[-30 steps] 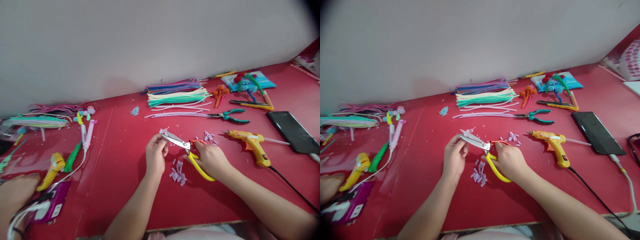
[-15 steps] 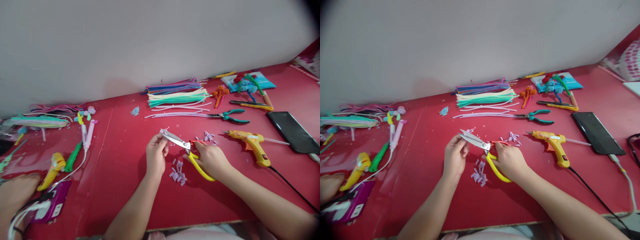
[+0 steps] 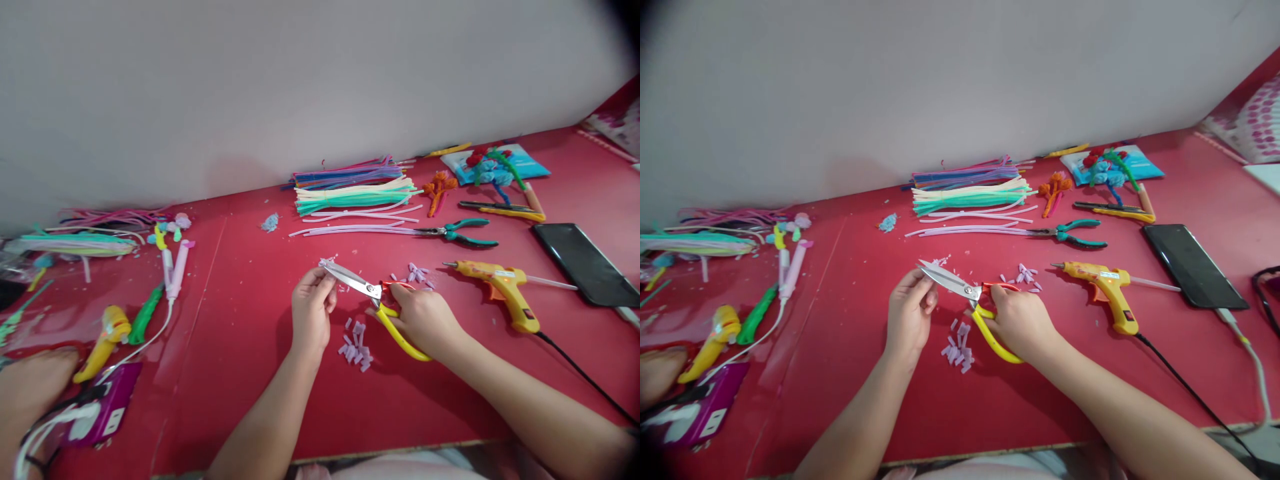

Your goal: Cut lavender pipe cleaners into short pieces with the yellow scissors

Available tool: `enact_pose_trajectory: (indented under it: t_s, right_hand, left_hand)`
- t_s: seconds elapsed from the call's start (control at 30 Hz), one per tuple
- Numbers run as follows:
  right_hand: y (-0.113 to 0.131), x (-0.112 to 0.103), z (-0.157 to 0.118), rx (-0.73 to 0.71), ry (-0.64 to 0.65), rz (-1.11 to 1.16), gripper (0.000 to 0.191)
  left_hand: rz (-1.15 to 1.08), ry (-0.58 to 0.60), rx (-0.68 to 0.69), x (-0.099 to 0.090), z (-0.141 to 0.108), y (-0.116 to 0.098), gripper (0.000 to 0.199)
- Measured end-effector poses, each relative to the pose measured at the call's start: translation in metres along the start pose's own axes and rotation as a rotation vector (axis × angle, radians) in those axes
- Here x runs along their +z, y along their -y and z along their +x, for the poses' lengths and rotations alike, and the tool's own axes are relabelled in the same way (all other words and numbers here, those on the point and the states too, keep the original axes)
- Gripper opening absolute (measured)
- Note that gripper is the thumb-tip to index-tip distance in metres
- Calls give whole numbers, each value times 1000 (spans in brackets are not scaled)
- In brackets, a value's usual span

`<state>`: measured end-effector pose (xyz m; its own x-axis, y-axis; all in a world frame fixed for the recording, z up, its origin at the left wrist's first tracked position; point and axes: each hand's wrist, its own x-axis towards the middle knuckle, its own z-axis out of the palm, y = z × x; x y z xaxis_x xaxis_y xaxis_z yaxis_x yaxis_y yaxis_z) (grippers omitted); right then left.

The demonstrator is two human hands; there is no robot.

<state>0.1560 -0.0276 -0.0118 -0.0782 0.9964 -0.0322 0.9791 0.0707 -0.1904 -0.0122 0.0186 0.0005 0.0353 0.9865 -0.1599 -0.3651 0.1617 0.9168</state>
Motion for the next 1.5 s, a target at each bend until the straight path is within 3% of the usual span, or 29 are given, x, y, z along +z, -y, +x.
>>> enact_pose_trajectory:
  t_s: [0.37, 0.6, 0.7, 0.87, 1.0, 1.17, 1.5]
  right_hand:
    - [1, -6, 1, 49, 27, 47, 43]
    - [0, -16, 6, 111, -47, 146, 37]
    - [0, -17, 8, 108, -12, 343, 30]
    - [6, -26, 8, 43, 69, 924, 21]
    - [8, -32, 6, 82, 124, 1127, 16]
    - [8, -35, 4, 109, 168, 1111, 16]
    - [4, -23, 7, 29, 45, 789, 17]
  left_hand:
    - [26, -6, 4, 2, -1, -2, 11]
    - [10, 96, -60, 4, -1, -1, 14]
    - [29, 164, -162, 8, -4, -1, 16]
    - [108, 371, -347, 13, -11, -1, 17]
    - [160, 455, -431, 14, -14, -1, 17]
    - [193, 480, -430, 13, -15, 0, 15]
    - [343, 443, -322, 11, -14, 6, 16]
